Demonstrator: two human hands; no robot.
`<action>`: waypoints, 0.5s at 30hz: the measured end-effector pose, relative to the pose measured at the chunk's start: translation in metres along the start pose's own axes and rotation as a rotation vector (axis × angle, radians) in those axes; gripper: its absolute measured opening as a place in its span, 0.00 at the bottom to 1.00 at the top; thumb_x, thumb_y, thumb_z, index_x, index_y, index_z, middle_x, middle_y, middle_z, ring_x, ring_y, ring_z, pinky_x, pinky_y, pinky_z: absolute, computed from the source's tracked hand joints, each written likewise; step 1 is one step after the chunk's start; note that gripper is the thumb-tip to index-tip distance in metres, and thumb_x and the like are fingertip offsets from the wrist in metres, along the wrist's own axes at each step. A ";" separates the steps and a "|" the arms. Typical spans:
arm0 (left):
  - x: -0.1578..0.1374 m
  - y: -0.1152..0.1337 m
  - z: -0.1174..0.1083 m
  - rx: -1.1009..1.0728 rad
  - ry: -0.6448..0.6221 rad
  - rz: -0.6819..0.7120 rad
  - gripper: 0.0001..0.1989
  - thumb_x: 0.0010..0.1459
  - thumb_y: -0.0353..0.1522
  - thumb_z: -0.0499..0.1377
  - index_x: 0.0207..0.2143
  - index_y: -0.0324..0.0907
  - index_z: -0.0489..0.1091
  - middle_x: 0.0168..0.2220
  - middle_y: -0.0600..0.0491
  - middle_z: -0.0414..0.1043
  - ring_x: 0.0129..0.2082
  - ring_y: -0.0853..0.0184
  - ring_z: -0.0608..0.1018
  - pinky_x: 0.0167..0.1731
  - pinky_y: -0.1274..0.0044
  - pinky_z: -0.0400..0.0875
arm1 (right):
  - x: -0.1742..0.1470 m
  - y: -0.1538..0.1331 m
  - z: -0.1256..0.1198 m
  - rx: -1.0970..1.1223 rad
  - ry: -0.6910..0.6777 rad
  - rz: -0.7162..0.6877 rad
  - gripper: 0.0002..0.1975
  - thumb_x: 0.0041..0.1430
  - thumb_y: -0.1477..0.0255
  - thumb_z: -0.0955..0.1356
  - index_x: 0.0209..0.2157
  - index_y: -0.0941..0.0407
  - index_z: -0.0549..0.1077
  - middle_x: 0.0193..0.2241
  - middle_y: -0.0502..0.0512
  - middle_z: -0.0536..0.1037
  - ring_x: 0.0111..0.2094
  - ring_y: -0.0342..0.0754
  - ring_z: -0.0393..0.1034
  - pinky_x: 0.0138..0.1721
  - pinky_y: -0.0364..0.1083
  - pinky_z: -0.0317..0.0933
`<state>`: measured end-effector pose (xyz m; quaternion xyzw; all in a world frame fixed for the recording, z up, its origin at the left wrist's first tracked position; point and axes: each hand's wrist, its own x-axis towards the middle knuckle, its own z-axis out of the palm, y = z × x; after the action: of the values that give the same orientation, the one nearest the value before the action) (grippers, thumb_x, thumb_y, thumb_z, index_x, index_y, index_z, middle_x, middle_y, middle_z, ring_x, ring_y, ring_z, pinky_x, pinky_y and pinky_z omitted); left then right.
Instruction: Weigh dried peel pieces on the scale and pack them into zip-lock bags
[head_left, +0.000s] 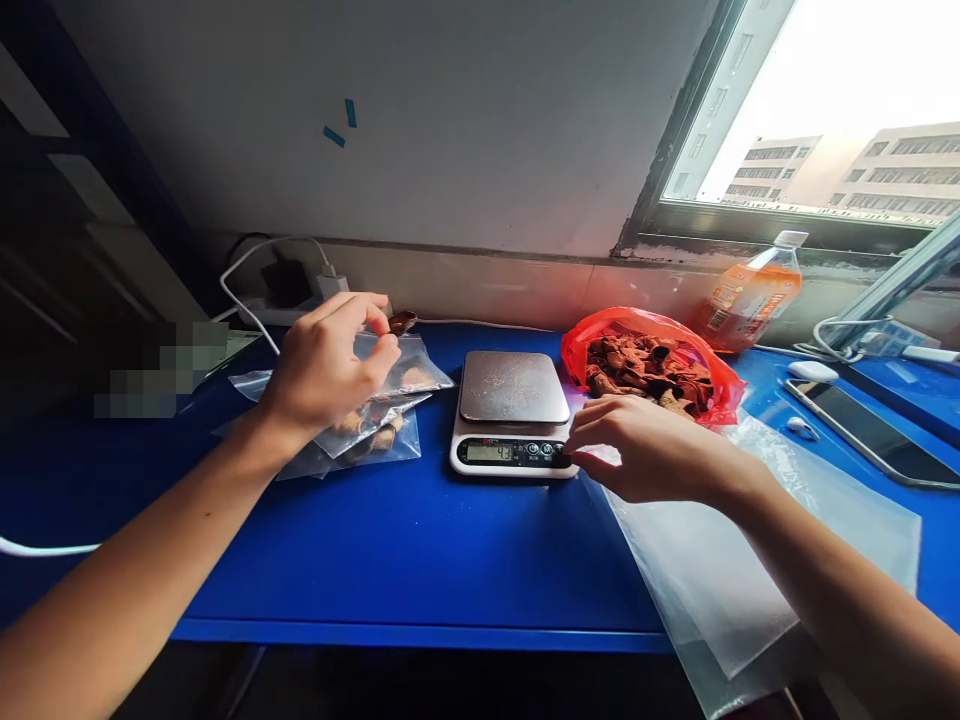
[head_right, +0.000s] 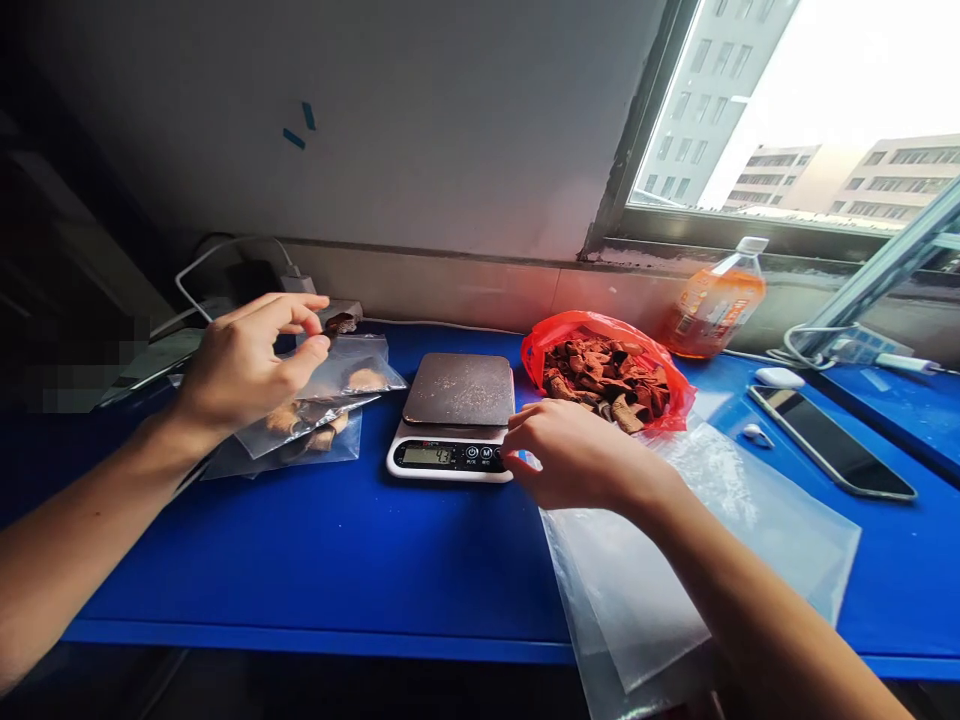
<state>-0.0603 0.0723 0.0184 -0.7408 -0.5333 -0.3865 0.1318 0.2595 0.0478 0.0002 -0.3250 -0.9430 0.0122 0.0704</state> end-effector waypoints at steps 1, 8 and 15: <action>0.000 -0.003 0.001 -0.009 -0.016 -0.029 0.04 0.56 0.35 0.53 0.29 0.45 0.62 0.45 0.47 0.78 0.47 0.58 0.78 0.49 0.65 0.72 | 0.000 0.000 -0.001 0.000 -0.005 0.000 0.09 0.57 0.78 0.67 0.29 0.55 0.80 0.29 0.53 0.80 0.31 0.46 0.74 0.38 0.44 0.65; -0.004 0.005 0.005 -0.053 -0.103 0.017 0.04 0.58 0.36 0.53 0.32 0.47 0.64 0.36 0.51 0.77 0.37 0.58 0.79 0.40 0.67 0.72 | 0.002 0.000 0.000 0.019 -0.033 0.008 0.09 0.57 0.78 0.67 0.29 0.55 0.79 0.29 0.53 0.80 0.31 0.46 0.74 0.39 0.45 0.64; -0.008 0.010 0.003 -0.089 -0.114 0.093 0.06 0.59 0.32 0.53 0.38 0.45 0.68 0.40 0.51 0.78 0.42 0.60 0.79 0.45 0.69 0.72 | 0.003 -0.002 0.001 0.018 -0.076 0.052 0.10 0.58 0.78 0.65 0.29 0.56 0.79 0.30 0.53 0.79 0.32 0.47 0.73 0.41 0.48 0.63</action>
<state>-0.0507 0.0648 0.0131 -0.7909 -0.4870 -0.3604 0.0858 0.2557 0.0476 -0.0008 -0.3482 -0.9361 0.0347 0.0370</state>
